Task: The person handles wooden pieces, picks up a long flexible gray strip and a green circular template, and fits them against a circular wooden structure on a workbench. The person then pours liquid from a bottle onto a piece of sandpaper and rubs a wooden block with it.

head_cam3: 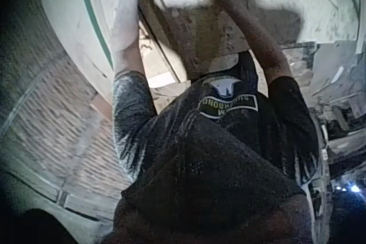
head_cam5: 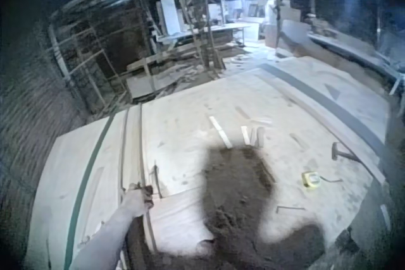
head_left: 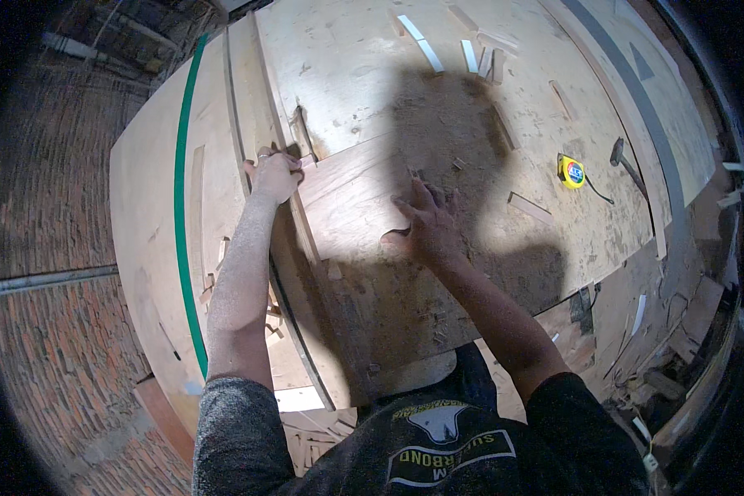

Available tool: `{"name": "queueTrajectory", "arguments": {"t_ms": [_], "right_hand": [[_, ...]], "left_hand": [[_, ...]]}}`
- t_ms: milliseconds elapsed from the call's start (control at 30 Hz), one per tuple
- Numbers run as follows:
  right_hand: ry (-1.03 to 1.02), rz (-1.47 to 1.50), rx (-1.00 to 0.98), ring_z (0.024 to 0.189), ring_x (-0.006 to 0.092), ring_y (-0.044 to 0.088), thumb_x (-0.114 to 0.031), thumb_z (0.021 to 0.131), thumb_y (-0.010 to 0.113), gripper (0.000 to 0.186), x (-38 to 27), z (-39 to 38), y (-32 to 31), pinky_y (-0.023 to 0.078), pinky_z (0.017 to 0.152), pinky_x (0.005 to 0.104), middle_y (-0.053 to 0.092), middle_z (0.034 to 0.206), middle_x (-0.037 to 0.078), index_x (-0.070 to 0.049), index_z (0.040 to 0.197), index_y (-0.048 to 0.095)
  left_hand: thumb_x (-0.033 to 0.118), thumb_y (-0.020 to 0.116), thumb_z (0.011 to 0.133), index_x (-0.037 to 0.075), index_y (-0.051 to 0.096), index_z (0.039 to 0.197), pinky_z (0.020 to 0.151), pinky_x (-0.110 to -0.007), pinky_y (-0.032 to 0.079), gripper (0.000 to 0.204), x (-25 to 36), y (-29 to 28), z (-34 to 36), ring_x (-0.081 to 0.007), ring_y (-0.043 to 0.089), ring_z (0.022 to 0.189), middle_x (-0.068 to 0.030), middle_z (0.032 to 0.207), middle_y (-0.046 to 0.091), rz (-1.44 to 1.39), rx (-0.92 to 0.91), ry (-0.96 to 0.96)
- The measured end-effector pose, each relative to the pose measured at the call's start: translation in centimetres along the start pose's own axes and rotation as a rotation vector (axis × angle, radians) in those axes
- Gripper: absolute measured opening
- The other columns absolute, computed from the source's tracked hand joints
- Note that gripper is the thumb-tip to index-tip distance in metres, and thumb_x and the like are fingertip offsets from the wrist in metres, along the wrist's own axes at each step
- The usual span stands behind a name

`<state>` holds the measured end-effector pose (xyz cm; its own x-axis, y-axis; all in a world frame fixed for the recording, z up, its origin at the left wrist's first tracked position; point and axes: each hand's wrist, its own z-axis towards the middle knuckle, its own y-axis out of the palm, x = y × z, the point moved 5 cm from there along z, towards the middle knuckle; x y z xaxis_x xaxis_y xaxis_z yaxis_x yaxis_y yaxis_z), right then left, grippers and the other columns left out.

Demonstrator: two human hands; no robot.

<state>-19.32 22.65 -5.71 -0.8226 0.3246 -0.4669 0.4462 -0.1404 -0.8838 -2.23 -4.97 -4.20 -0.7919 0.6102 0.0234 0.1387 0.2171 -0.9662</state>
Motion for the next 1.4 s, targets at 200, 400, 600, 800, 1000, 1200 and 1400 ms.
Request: {"name": "queueTrajectory", "arguments": {"t_ms": [200,400,600,800,1000,1200,1400], "right_hand": [[-0.04,-0.036,-0.066,0.149,0.0387,0.027,-0.06,0.08,0.074,0.074,0.2,-2.7,-0.4,0.008,0.118,0.0708,0.032,0.16,0.02,-0.021,0.141,0.059],[-0.079,-0.057,0.067,0.141,0.0404,0.036,-0.057,0.08,0.072,0.065,2.1,-8.6,2.0,0.013,0.117,0.0721,0.041,0.152,0.021,-0.022,0.135,0.064],[-0.061,-0.003,0.068,0.141,0.0398,0.037,-0.053,0.081,0.072,0.058,1.5,-10.9,1.3,0.009,0.117,0.0725,0.039,0.155,0.02,-0.024,0.132,0.066],[-0.061,0.018,0.073,0.143,0.0398,0.035,-0.052,0.082,0.072,0.059,1.9,-11.0,2.3,0.008,0.117,0.0727,0.035,0.158,0.02,-0.027,0.135,0.064],[-0.075,0.014,0.084,0.143,0.041,0.034,-0.043,0.083,0.07,0.058,1.2,-11.4,1.5,0.009,0.117,0.072,0.036,0.158,0.02,-0.028,0.138,0.062],[-0.084,-0.021,0.121,0.141,0.0426,0.035,-0.038,0.084,0.067,0.051,1.1,-11.5,0.8,0.015,0.116,0.0698,0.038,0.156,0.02,-0.027,0.134,0.064],[-0.197,-0.187,0.097,0.141,0.0414,0.037,-0.056,0.08,0.07,0.059,1.5,-10.4,3.6,0.021,0.11,0.0706,0.041,0.154,0.02,-0.026,0.131,0.065]], "left_hand": [[0.023,0.073,0.08,0.019,0.079,0.086,0.107,-0.072,0.022,0.009,0.5,0.4,-2.3,-0.0294,0.055,0.121,-0.0028,0.102,0.075,-0.019,0.086,0.036],[0.019,0.073,0.081,0.018,0.077,0.081,0.108,-0.068,0.021,0.004,3.2,1.6,-8.1,-0.0253,0.056,0.118,0.0009,0.097,0.075,-0.015,0.188,0.164],[0.019,0.073,0.081,0.016,0.075,0.113,0.11,-0.057,0.024,0.033,4.6,0.4,-13.8,-0.0207,0.058,0.111,-0.0011,0.108,0.07,-0.086,0.459,0.196],[0.011,0.068,0.082,0.007,0.072,0.121,0.095,-0.044,0.04,0.04,4.5,-2.0,-20.0,-0.0258,0.062,0.099,-0.0109,0.1,0.068,-0.476,0.593,0.137],[0.004,0.065,0.085,-0.005,0.067,0.123,0.072,-0.035,0.05,0.039,-1.2,-0.5,-29.0,-0.0244,0.059,0.082,-0.0142,0.1,0.064,-0.699,0.675,-0.149],[0.007,0.066,0.09,-0.009,0.064,0.126,0.066,-0.03,0.05,0.039,-6.8,2.7,-35.6,-0.0178,0.055,0.079,-0.0099,0.104,0.055,-0.584,0.798,-0.388],[0.016,0.067,0.097,-0.009,0.062,0.121,0.066,-0.031,0.059,0.035,-10.0,3.6,-38.3,-0.023,0.062,0.101,-0.0142,0.113,0.056,-0.526,0.819,-0.464]]}}
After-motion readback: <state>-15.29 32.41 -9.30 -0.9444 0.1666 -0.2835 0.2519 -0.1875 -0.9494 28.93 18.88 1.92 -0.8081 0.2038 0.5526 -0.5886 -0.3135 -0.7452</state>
